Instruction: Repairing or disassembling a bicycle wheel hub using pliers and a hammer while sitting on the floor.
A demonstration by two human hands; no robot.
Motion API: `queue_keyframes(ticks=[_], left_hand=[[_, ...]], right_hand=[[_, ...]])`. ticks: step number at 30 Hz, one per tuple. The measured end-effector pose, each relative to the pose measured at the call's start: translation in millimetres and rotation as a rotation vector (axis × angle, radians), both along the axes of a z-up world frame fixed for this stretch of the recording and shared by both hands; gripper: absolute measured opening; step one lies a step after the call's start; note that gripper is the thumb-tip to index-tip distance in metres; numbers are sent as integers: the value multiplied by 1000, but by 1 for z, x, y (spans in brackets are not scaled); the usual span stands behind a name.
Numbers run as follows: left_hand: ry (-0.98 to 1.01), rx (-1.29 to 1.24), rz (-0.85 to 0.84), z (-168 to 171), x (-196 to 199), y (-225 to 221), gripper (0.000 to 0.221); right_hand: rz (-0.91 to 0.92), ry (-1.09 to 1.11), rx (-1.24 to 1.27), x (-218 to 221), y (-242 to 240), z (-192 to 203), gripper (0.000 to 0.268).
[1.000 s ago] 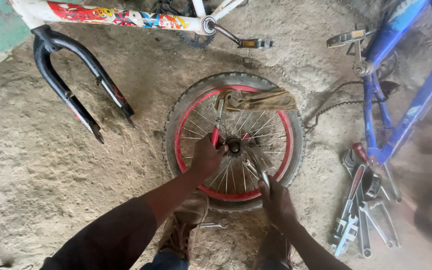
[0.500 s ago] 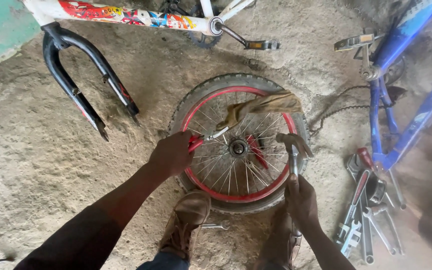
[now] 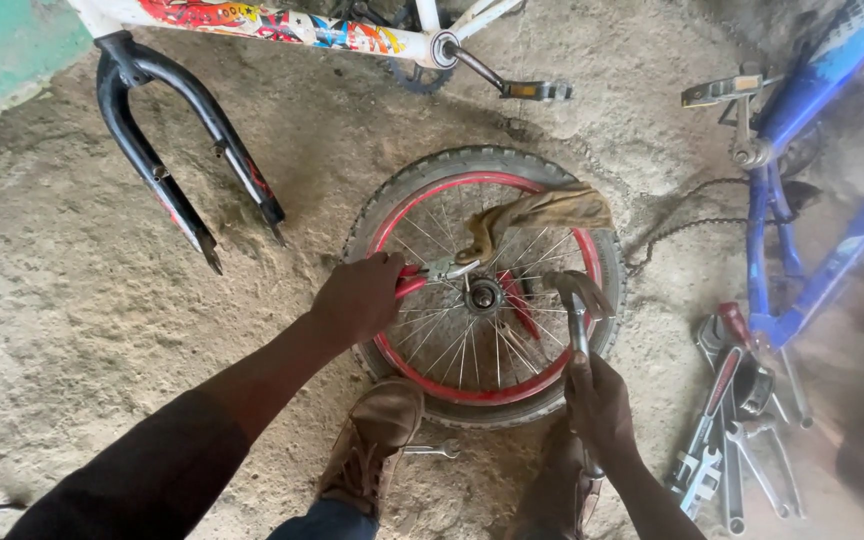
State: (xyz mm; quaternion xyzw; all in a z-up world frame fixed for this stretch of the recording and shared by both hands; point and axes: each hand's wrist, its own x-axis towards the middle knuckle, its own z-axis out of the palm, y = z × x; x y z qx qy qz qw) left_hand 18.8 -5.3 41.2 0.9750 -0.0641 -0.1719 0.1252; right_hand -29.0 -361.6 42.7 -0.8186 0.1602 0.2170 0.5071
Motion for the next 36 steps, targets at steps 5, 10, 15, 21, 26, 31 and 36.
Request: queue_keyframes(ticks=[5,10,15,21,26,31,36], left_hand=[[-172,29,-193,10,22,9,15],[12,79,-241,3,44,8,29],[33,28,-255,18,43,8,28],[23,46,-289,23,41,7,24],[-12,10,-264,-22,35,13,25],[-40,6,-246,-23,30,15,24],[-53,43,-243,-11,29,11,22]], right_hand=[[32,35,-11,29,14,51,41],[320,-170,-232,94,27,115,29],[237,-100,-13,119,69,170,43],[651,211,-200,141,67,133,53],[481,-28,-214,146,86,175,50],[514,45,-138,135,96,180,53],[601,192,-116,153,82,156,54]])
